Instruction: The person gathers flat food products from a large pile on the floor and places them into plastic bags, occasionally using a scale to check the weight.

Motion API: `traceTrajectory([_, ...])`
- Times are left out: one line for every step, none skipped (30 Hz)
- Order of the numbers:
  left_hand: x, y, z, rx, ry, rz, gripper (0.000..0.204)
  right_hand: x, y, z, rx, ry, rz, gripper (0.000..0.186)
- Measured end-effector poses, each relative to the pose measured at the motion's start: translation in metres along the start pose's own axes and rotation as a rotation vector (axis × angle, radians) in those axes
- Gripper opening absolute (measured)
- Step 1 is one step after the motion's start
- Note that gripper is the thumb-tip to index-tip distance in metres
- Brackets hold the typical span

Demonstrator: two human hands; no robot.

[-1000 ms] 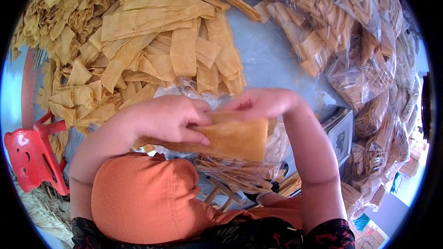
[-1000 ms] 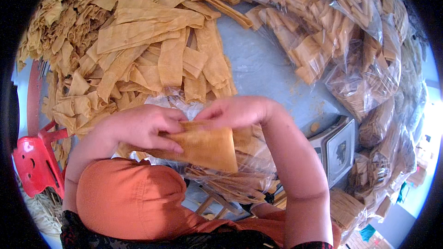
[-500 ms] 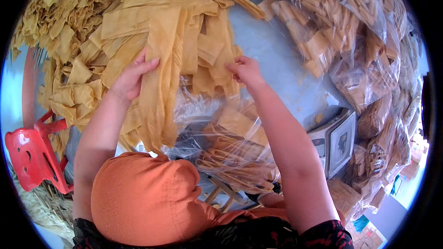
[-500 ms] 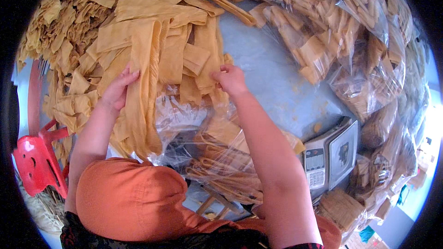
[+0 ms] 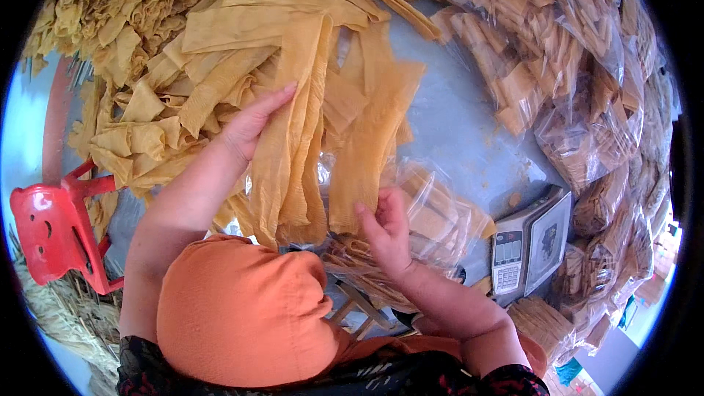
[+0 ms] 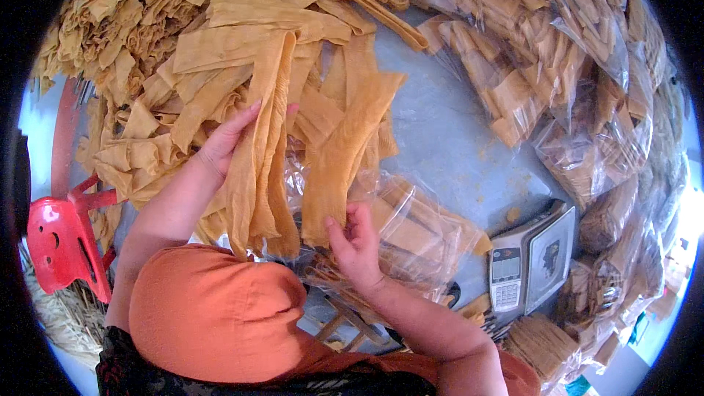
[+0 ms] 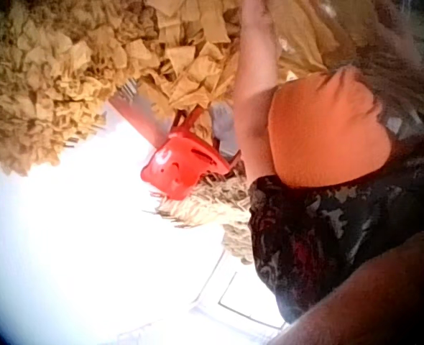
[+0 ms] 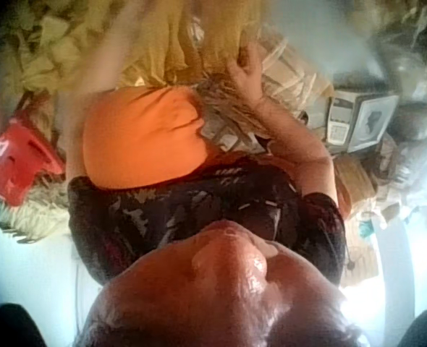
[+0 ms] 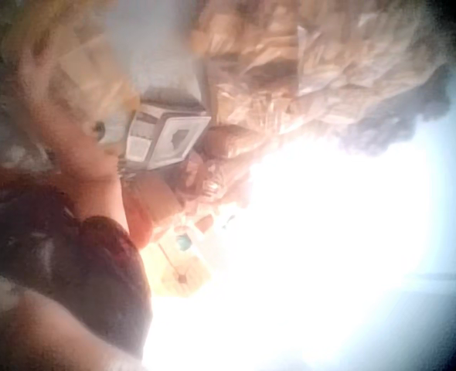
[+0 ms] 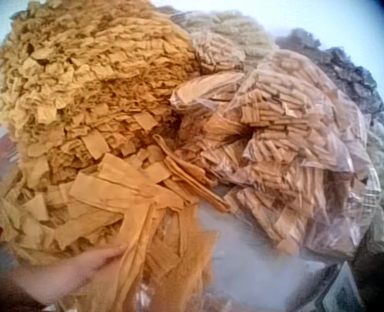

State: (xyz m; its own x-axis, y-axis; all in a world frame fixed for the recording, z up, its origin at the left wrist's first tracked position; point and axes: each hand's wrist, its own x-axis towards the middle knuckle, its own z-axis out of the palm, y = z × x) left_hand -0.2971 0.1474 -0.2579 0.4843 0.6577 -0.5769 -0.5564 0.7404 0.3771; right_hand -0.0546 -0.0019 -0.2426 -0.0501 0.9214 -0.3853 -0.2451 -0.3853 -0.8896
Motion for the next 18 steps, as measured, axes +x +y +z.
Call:
traceTrajectory([0.001,-0.001,0.001,0.01,-0.009,-0.006,0.055,-0.001,0.002,0.001,0.0,-0.002,0.0,0.017])
traceTrajectory([0.0,-0.002,0.003,0.01,-0.008,-0.005,0.055,-0.002,0.004,0.002,-0.053,-0.027,-0.055,0.018])
traceTrajectory([0.0,-0.003,0.006,-0.007,0.02,-0.028,0.054,-0.003,0.006,0.002,-0.11,-0.046,-0.11,0.019])
traceTrajectory([-0.001,-0.004,0.009,-0.024,0.048,-0.052,0.053,-0.003,0.009,0.002,-0.113,-0.043,-0.11,0.019])
traceTrajectory([-0.002,-0.004,0.01,-0.025,0.045,-0.055,0.053,-0.002,0.013,0.001,-0.181,-0.152,-0.079,0.018])
traceTrajectory([-0.004,-0.003,0.01,-0.113,0.016,-0.05,0.051,0.001,0.012,0.002,-0.25,-0.26,-0.048,0.016])
traceTrajectory([-0.006,-0.003,0.012,-0.201,-0.014,-0.045,0.048,0.005,0.008,0.004,-0.254,-0.256,-0.048,0.016])
traceTrajectory([-0.005,-0.002,0.016,-0.203,-0.018,-0.049,0.048,0.014,0.0,0.006,-0.145,-0.34,0.066,0.015])
traceTrajectory([-0.005,-0.002,0.022,-0.168,-0.028,-0.004,0.045,0.024,-0.009,0.01,-0.032,-0.425,0.181,0.015])
traceTrajectory([-0.005,-0.001,0.025,-0.133,-0.037,0.041,0.042,0.034,-0.017,0.01,-0.033,-0.425,0.181,0.015])
traceTrajectory([-0.004,0.001,0.019,-0.135,-0.037,0.042,0.042,0.046,-0.026,0.007,-0.124,-0.475,0.239,0.013])
traceTrajectory([-0.006,0.005,0.01,-0.153,-0.029,0.063,0.041,0.06,-0.033,0.003,-0.214,-0.53,0.299,0.013])
traceTrajectory([-0.009,0.006,0.0,-0.17,-0.016,0.083,0.04,0.077,-0.034,-0.001,-0.157,-0.456,0.262,0.016])
traceTrajectory([-0.009,0.007,-0.006,-0.175,-0.014,0.079,0.04,0.097,-0.036,-0.005,-0.105,-0.372,0.224,0.02])
traceTrajectory([-0.01,0.008,-0.008,-0.203,-0.008,0.076,0.039,0.123,-0.025,-0.015,-0.242,-0.148,0.069,0.026])
traceTrajectory([-0.009,0.009,-0.008,-0.23,-0.005,0.07,0.039,0.151,-0.006,-0.029,-0.374,0.083,-0.088,0.033])
traceTrajectory([-0.008,0.01,-0.007,-0.228,-0.008,0.064,0.039,0.177,0.006,-0.044,-0.455,0.22,-0.15,0.034])
traceTrajectory([-0.009,0.009,-0.006,-0.22,-0.015,0.062,0.039,0.197,0.015,-0.053,-0.534,0.353,-0.211,0.035])
